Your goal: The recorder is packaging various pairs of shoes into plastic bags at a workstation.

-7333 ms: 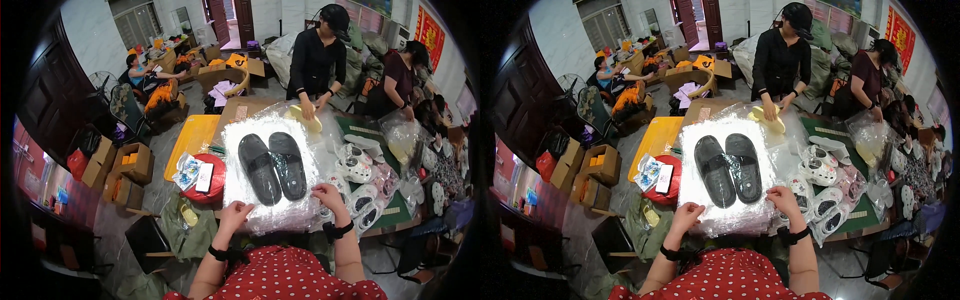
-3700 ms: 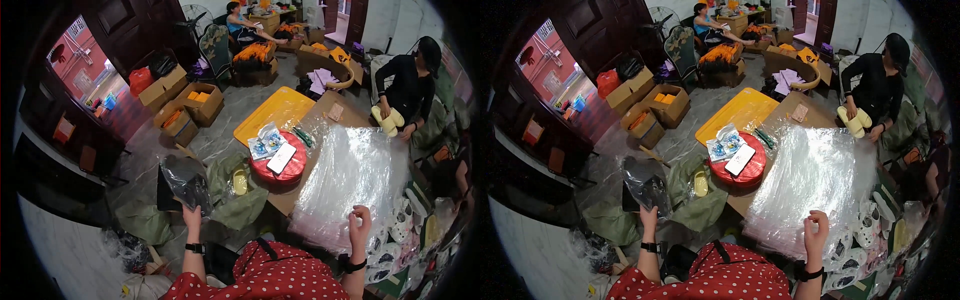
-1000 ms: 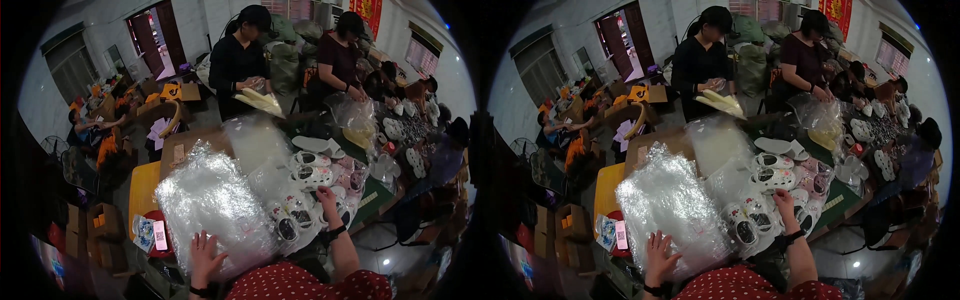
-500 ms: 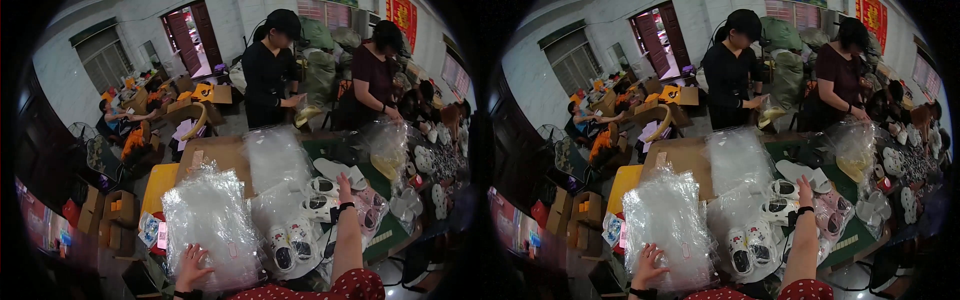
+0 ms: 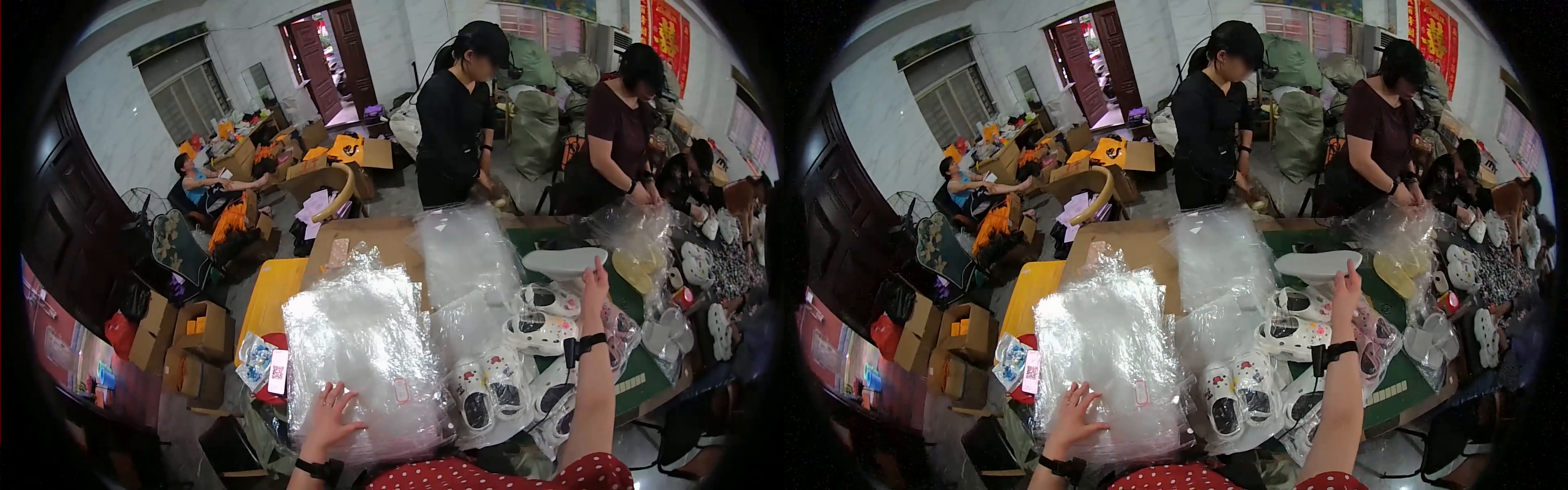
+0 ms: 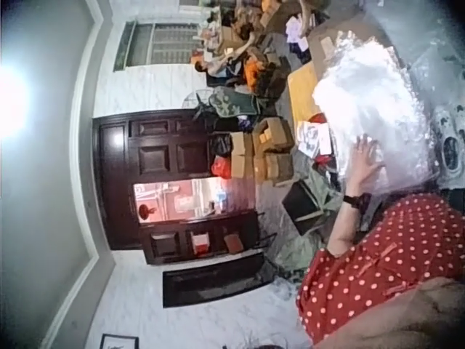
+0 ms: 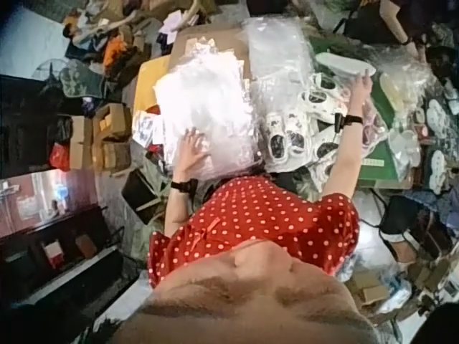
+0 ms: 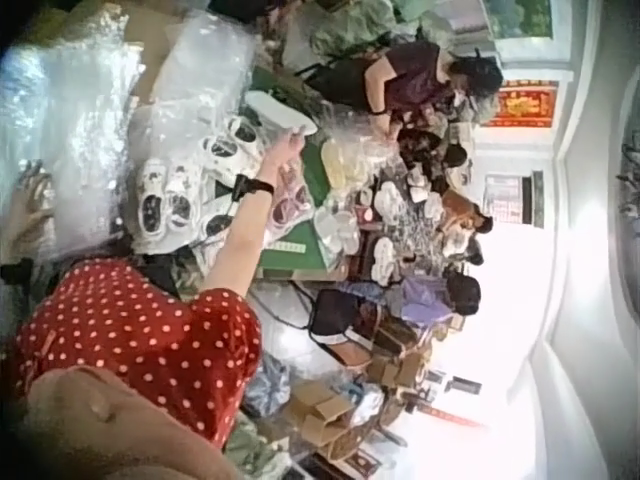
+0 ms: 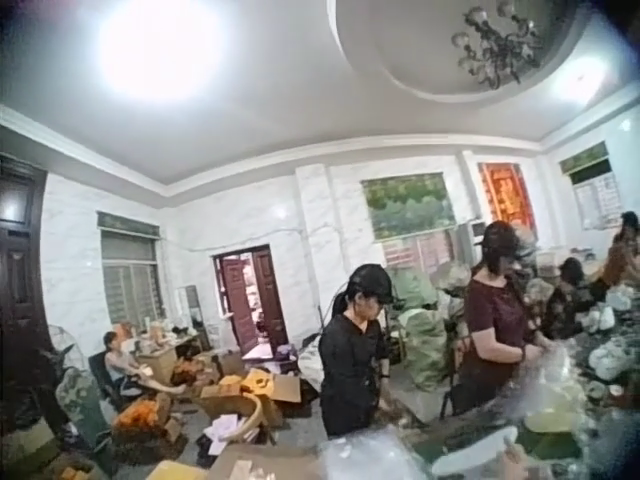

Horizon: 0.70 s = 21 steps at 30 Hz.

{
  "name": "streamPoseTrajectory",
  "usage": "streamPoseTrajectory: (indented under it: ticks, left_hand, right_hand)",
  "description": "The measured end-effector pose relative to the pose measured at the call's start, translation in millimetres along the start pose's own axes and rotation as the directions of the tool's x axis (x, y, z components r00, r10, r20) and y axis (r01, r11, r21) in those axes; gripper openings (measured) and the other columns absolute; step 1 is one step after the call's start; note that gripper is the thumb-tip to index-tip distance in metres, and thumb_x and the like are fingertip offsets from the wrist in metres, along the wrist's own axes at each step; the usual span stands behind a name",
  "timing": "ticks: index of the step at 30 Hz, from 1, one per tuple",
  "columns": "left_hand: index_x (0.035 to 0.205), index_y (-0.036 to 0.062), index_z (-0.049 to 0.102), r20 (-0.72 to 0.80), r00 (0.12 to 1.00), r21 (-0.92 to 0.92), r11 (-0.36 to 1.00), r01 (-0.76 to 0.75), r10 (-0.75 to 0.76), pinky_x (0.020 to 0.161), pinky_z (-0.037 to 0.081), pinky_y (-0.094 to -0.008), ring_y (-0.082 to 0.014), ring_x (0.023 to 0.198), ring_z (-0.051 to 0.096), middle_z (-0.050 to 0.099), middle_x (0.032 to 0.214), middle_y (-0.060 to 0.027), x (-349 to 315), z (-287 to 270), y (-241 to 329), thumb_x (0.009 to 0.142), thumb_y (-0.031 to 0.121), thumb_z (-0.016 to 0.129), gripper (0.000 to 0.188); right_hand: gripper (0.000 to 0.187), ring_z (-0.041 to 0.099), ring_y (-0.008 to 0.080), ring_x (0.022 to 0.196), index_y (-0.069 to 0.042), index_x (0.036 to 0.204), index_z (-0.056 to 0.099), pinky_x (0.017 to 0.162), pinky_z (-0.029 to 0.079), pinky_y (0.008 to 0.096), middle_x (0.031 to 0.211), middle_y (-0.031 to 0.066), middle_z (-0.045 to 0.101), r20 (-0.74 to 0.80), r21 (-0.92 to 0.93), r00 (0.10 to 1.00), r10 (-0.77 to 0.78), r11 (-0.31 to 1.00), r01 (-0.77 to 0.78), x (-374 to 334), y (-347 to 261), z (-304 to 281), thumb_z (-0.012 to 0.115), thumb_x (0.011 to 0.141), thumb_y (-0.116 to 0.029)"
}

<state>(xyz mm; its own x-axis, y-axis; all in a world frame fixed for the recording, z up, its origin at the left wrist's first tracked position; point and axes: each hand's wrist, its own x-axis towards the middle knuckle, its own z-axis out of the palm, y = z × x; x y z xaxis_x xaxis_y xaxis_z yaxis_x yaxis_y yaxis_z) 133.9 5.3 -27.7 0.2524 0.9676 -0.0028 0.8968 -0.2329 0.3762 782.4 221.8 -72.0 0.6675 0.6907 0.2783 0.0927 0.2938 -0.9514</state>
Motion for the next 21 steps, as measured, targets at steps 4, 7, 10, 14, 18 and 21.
streamPoseTrajectory:
  ticks: [4,7,10,14,18,21]
  left_hand:
    - [0.130,0.0210,0.055,-0.023,0.999,-0.010,0.999,-0.035,0.035,0.111,0.026,-0.0548,-0.0433,0.138,0.029,0.041,0.146,-0.0153,-1.7,-2.9,-1.6,0.067,0.055,0.078,0.076]
    - [0.133,0.0177,0.053,0.034,0.995,0.020,0.995,-0.097,0.096,0.112,0.024,-0.0564,-0.0483,0.138,0.025,0.036,0.147,-0.0247,-1.1,-8.3,-4.6,0.066,0.060,0.076,0.083]
    - [0.140,0.0017,0.041,0.045,0.996,0.160,0.984,-0.080,0.073,0.112,0.018,-0.0599,-0.0561,0.140,0.008,0.017,0.146,-0.0422,0.3,-35.1,19.6,0.061,0.066,0.078,0.109]
    - [0.147,0.0008,0.027,-0.212,0.965,-0.254,0.944,-0.209,0.156,0.112,0.018,-0.0602,-0.0551,0.140,0.005,0.008,0.149,-0.0405,-2.4,-88.6,51.5,0.058,0.064,0.081,0.121]
    - [0.148,0.0032,0.021,-0.492,0.810,-0.183,0.871,-0.455,0.320,0.110,0.022,-0.0609,-0.0556,0.139,0.012,0.008,0.151,-0.0362,1.4,-123.1,78.9,0.065,0.053,0.082,0.114]
    - [0.145,0.0023,0.032,-0.445,0.839,-0.203,0.877,-0.435,0.313,0.107,0.034,-0.0495,-0.0491,0.131,0.037,0.031,0.145,-0.0336,4.7,-134.7,75.7,0.076,0.030,0.078,0.088]
  right_hand:
    - [0.046,0.047,0.0035,0.078,-0.006,0.139,0.050,0.070,0.042,0.0194,0.092,-0.0036,0.051,0.041,0.065,0.985,-0.168,0.984,0.165,-33.6,-138.0,25.7,0.059,0.095,-0.013]
    - [0.045,0.047,0.0026,0.078,-0.006,0.138,0.052,0.070,0.042,0.0189,0.094,-0.0049,0.052,0.080,0.122,0.983,-0.165,0.980,0.155,-72.4,-233.8,51.8,0.059,0.094,-0.012]
    - [0.044,0.049,0.0017,0.079,-0.005,0.137,0.052,0.068,0.043,0.0180,0.094,-0.0057,0.052,0.180,0.174,0.956,-0.234,0.963,0.203,-116.4,-304.6,84.3,0.058,0.093,-0.009]
    - [0.041,0.050,0.0035,0.078,-0.003,0.134,0.054,0.063,0.044,0.0184,0.094,-0.0041,0.051,0.373,0.081,0.882,-0.287,0.957,0.277,-199.2,-367.1,142.6,0.055,0.093,-0.003]
    - [0.047,0.051,0.0083,0.088,0.001,0.131,0.054,0.068,0.048,0.0210,0.113,0.0050,0.050,0.586,0.107,0.764,-0.269,0.961,0.256,-278.3,-403.5,186.2,0.057,0.084,0.006]
    - [0.049,0.051,0.0117,0.095,0.001,0.131,0.054,0.073,0.051,0.0223,0.116,0.0086,0.050,0.705,0.210,0.653,-0.275,0.961,0.178,-310.5,-402.1,207.5,0.061,0.083,0.005]
